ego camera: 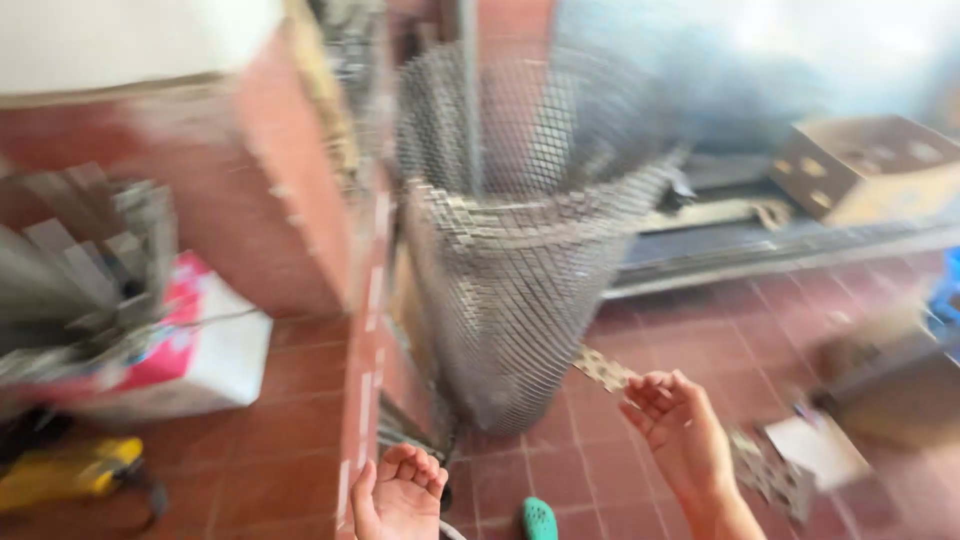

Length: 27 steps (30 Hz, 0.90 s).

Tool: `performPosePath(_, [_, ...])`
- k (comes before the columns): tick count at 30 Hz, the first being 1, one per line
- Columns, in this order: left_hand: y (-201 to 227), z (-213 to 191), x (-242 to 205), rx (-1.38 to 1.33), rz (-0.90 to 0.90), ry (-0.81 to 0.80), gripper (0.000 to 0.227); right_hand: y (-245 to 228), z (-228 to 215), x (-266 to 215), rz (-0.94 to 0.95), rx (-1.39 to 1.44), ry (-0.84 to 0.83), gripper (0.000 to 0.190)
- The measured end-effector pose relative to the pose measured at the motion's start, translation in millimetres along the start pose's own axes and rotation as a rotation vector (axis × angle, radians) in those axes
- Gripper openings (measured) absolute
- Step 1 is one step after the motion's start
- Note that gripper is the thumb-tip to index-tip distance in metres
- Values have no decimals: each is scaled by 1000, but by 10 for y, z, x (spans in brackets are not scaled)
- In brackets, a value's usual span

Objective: Moving a welding machine and its cables from an outdoor workbench to an indoor storage counter.

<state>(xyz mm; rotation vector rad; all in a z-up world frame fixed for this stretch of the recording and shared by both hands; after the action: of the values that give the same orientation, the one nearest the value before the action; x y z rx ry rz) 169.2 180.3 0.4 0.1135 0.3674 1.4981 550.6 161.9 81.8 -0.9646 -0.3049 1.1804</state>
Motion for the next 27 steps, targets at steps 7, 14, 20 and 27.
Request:
performPosePath(7, [-1385, 834, 436, -46, -420, -153, 54, -865, -993, -388, -182, 101, 260, 36])
performPosePath(14, [-2733, 2153, 892, -39, -647, -725, 75, -1646, -1139, 8, -170, 120, 494, 51])
performPosePath(20, [-3767, 3053, 1307, -179, -806, -894, 79, -2582, -1267, 605, -177, 97, 615, 58])
performPosePath(27, [-4477, 3251, 2196, -225, -832, -817, 80, -3151, -1483, 1457, -230, 161, 711, 55])
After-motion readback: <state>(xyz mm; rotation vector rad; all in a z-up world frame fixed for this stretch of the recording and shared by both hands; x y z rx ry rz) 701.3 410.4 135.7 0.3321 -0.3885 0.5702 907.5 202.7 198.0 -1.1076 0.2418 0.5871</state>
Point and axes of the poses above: each hand's wrist, its own x-axis towards the middle knuckle, its own z-axis out of the palm, y = z × x, the point moved 6 cm from there along x, towards the middle knuckle, and after that the axes turned 3 degrees about -x, right-handed, at the moved point
